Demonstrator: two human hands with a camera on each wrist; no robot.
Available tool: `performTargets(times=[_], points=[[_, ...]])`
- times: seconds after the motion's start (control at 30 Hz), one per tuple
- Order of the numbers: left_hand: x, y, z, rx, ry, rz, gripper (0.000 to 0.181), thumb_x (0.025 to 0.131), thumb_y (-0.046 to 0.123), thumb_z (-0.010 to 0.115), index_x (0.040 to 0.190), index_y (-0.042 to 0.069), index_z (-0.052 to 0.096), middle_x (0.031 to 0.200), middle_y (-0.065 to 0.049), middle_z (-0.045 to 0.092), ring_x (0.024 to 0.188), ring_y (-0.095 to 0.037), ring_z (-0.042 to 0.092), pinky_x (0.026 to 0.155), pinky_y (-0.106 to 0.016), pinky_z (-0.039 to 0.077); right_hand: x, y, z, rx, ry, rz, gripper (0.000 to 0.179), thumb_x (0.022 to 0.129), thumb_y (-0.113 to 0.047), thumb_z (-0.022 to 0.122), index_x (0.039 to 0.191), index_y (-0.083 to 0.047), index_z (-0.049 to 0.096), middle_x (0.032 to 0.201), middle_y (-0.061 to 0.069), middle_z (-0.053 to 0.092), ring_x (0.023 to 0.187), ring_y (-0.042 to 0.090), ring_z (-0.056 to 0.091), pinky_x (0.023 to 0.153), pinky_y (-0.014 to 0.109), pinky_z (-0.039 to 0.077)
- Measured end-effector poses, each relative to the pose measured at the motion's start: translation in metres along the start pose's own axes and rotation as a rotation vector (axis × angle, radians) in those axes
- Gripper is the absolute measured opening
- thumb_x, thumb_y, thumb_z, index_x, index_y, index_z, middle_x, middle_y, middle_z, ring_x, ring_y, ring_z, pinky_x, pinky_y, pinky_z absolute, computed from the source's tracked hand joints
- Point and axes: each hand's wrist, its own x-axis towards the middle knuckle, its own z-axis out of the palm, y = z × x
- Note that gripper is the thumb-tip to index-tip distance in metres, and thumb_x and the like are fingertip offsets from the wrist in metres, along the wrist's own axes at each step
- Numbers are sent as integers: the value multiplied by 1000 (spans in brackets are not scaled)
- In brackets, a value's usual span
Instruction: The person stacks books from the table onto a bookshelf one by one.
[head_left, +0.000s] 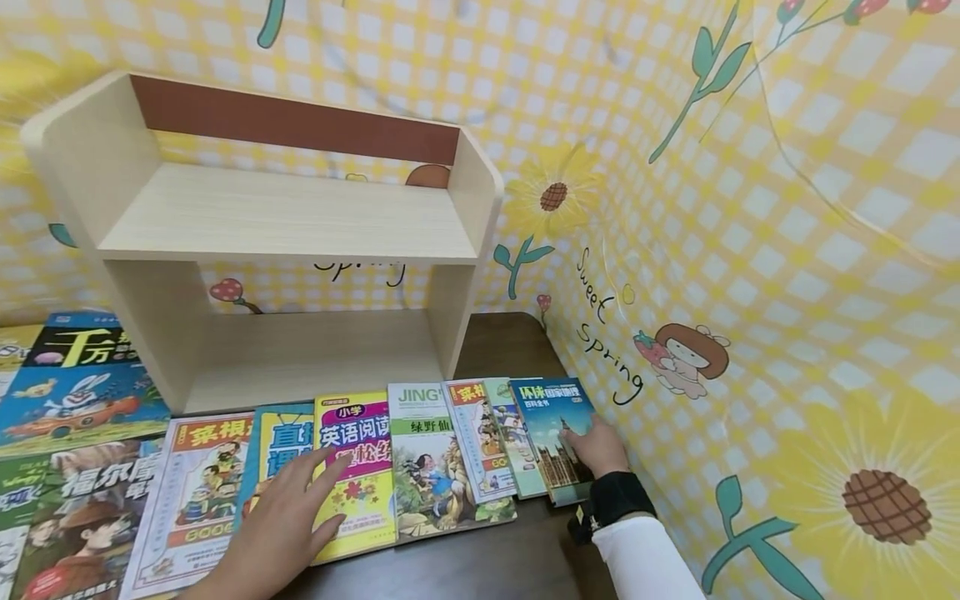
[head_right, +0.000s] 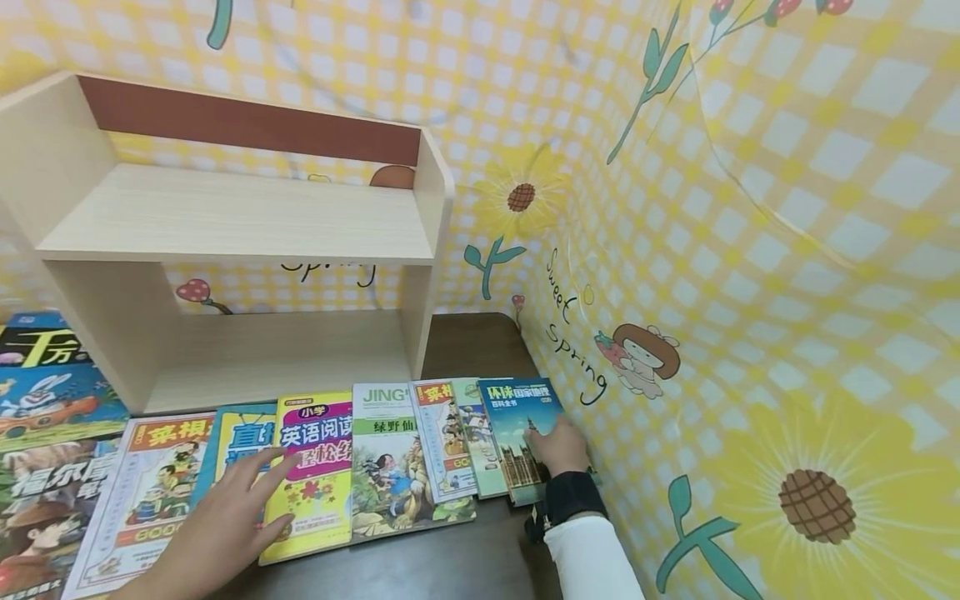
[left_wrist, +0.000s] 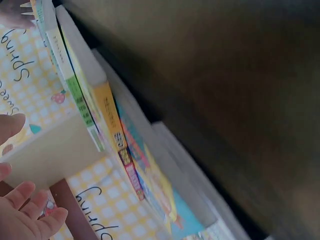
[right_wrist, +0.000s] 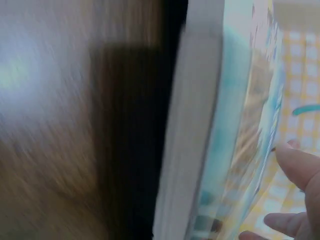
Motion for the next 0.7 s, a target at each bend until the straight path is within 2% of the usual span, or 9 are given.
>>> performTargets(times=[0.2, 0.37, 0.57, 0.7], points=[[-2, 4, 5, -20, -49, -45, 74, 71, 28, 86, 136, 12, 55, 137, -17, 48, 123, -40, 46, 93, -64, 43, 11, 8, -1, -62, -26, 42, 75, 85, -36, 73, 132, 15, 47, 129, 35, 52, 115, 49, 52, 95, 56, 45], [-2, 7, 5, -25, -52, -52, 75, 71, 29, 86, 137, 13, 54, 139, -17, 47, 123, -40, 46, 93, -62, 44, 18, 12, -3, -100, -57, 69, 80, 82, -43, 74, 130, 15, 49, 128, 35, 52, 115, 50, 51, 95, 55, 44], [-1, 8, 9, -20, -47, -34, 75, 71, 30, 86, 136, 11, 55, 138, -17, 48, 121, -39, 48, 93, -60, 46, 20, 10, -7, -222, -188, 108, 92, 78, -59, 70, 123, 19, 51, 117, 40, 49, 108, 50, 48, 92, 55, 42], [3, 9, 11, -22, -54, -31, 77, 70, 30, 86, 138, 12, 53, 137, -16, 49, 121, -39, 48, 93, -59, 46, 16, 7, -10, -199, -248, 148, 101, 77, -61, 70, 128, 21, 44, 118, 41, 44, 108, 50, 47, 91, 56, 43]])
